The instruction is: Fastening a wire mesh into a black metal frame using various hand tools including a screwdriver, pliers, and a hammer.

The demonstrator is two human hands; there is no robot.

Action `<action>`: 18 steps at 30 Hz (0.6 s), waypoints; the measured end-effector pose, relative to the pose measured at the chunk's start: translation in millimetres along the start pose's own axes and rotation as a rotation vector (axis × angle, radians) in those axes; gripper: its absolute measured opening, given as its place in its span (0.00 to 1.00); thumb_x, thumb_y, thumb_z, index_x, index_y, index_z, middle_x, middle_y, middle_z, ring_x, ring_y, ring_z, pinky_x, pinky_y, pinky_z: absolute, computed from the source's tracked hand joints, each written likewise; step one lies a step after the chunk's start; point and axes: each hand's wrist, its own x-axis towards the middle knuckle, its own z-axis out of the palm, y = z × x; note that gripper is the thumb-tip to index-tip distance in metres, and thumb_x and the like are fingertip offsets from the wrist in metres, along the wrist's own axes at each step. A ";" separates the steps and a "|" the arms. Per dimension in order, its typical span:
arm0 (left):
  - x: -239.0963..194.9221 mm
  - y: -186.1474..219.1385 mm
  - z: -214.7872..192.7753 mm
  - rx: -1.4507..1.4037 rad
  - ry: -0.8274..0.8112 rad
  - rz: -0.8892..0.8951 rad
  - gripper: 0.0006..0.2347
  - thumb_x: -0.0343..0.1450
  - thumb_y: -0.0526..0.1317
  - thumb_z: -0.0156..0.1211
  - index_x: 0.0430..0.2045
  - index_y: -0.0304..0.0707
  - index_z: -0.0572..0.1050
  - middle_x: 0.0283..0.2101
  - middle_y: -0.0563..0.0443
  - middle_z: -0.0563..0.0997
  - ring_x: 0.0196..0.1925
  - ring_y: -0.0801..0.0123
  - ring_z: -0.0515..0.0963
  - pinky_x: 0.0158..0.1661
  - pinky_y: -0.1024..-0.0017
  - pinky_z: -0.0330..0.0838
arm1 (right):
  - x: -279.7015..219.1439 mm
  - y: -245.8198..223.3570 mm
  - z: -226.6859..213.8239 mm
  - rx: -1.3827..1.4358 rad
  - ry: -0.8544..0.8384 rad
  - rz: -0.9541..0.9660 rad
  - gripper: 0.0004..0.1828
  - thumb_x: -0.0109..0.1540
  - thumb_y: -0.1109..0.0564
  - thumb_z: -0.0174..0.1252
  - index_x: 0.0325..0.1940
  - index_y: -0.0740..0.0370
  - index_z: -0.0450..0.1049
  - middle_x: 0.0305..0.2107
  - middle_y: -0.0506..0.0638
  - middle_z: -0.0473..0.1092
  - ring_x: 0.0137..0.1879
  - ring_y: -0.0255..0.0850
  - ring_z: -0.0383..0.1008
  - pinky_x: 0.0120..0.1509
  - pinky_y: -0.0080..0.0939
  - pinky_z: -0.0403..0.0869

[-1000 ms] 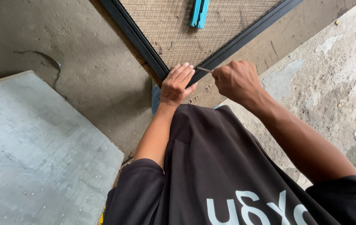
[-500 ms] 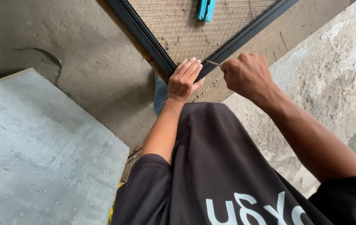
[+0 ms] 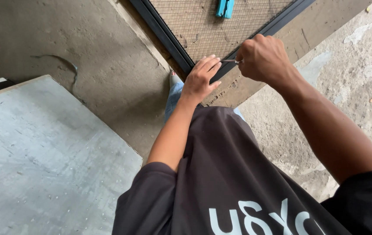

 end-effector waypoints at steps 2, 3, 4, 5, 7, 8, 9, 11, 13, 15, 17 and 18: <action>-7.8 8.4 -23.2 -0.015 -0.041 -0.017 0.27 0.62 0.35 0.79 0.56 0.28 0.75 0.63 0.40 0.74 0.69 0.51 0.70 0.71 0.56 0.61 | -7.5 -8.8 0.0 -0.025 0.017 0.004 0.17 0.66 0.68 0.54 0.26 0.56 0.79 0.12 0.41 0.66 0.15 0.34 0.58 0.19 0.36 0.54; -9.7 12.3 -33.2 -0.036 -0.084 -0.032 0.27 0.66 0.35 0.77 0.59 0.30 0.73 0.67 0.39 0.71 0.71 0.49 0.67 0.72 0.54 0.59 | -11.1 -11.2 -0.2 -0.050 0.028 0.013 0.24 0.70 0.70 0.50 0.20 0.57 0.73 0.08 0.39 0.58 0.14 0.33 0.55 0.20 0.36 0.54; -20.9 19.4 -44.8 -0.029 -0.077 -0.026 0.27 0.66 0.35 0.77 0.59 0.30 0.73 0.67 0.39 0.71 0.71 0.49 0.67 0.72 0.54 0.59 | -13.1 -11.8 4.2 -0.054 0.039 0.012 0.24 0.70 0.70 0.50 0.20 0.57 0.73 0.08 0.39 0.58 0.14 0.33 0.55 0.20 0.36 0.54; -35.8 28.2 -57.6 -0.034 -0.032 -0.104 0.23 0.68 0.32 0.71 0.59 0.29 0.73 0.65 0.39 0.73 0.69 0.51 0.70 0.70 0.55 0.63 | -15.3 -14.4 9.5 -0.160 0.038 -0.033 0.25 0.68 0.71 0.49 0.18 0.54 0.66 0.10 0.39 0.54 0.15 0.32 0.53 0.20 0.35 0.53; -74.8 41.7 -75.2 -0.027 0.013 -0.184 0.20 0.70 0.30 0.65 0.59 0.28 0.73 0.63 0.39 0.75 0.67 0.52 0.73 0.68 0.56 0.67 | -18.6 -18.8 14.2 -0.258 0.047 -0.084 0.26 0.67 0.73 0.48 0.17 0.52 0.59 0.12 0.38 0.50 0.16 0.31 0.51 0.21 0.34 0.52; -98.5 46.2 -80.4 0.004 0.025 -0.315 0.19 0.72 0.33 0.65 0.59 0.33 0.74 0.63 0.44 0.75 0.65 0.55 0.74 0.61 0.56 0.72 | -19.6 -20.6 13.3 -0.354 -0.008 -0.124 0.27 0.68 0.72 0.47 0.17 0.50 0.58 0.12 0.36 0.50 0.17 0.30 0.49 0.20 0.32 0.52; -121.0 50.0 -85.8 0.037 0.040 -0.444 0.19 0.73 0.37 0.64 0.60 0.39 0.75 0.64 0.50 0.75 0.64 0.57 0.75 0.55 0.56 0.77 | -19.8 -22.0 11.7 -0.451 -0.061 -0.162 0.28 0.69 0.71 0.46 0.18 0.48 0.57 0.12 0.35 0.49 0.17 0.28 0.47 0.19 0.30 0.52; -158.3 74.5 -107.0 0.056 0.069 -0.492 0.17 0.75 0.38 0.60 0.60 0.36 0.75 0.62 0.46 0.76 0.63 0.56 0.75 0.57 0.57 0.75 | -19.2 -17.3 16.9 -0.548 -0.074 -0.201 0.28 0.72 0.66 0.47 0.18 0.47 0.58 0.12 0.34 0.50 0.16 0.27 0.47 0.19 0.29 0.52; -193.4 99.5 -119.9 0.073 0.101 -0.533 0.16 0.77 0.39 0.57 0.59 0.32 0.75 0.61 0.43 0.77 0.63 0.55 0.76 0.59 0.57 0.73 | -18.4 -10.2 14.9 -0.648 -0.085 -0.232 0.29 0.74 0.62 0.48 0.18 0.46 0.58 0.12 0.34 0.51 0.16 0.26 0.48 0.18 0.28 0.52; -228.8 124.9 -123.2 0.164 0.142 -0.586 0.16 0.74 0.37 0.59 0.57 0.35 0.77 0.57 0.45 0.80 0.57 0.54 0.79 0.54 0.59 0.75 | -19.5 -0.9 7.1 -0.607 -0.131 -0.236 0.25 0.73 0.61 0.47 0.20 0.48 0.60 0.12 0.36 0.51 0.16 0.27 0.52 0.17 0.27 0.58; -238.2 140.5 -130.7 0.224 0.132 -0.567 0.14 0.75 0.40 0.59 0.55 0.39 0.78 0.47 0.50 0.81 0.48 0.59 0.80 0.42 0.60 0.75 | -20.9 17.2 11.1 -0.354 -0.029 -0.159 0.15 0.72 0.60 0.55 0.31 0.50 0.73 0.15 0.39 0.62 0.17 0.30 0.59 0.19 0.30 0.58; -242.6 146.3 -135.6 0.277 0.122 -0.552 0.13 0.76 0.42 0.60 0.53 0.42 0.80 0.38 0.55 0.83 0.38 0.63 0.82 0.31 0.61 0.74 | -21.4 26.1 14.0 -0.104 0.067 -0.082 0.07 0.71 0.59 0.64 0.41 0.52 0.85 0.17 0.42 0.72 0.18 0.32 0.65 0.20 0.33 0.59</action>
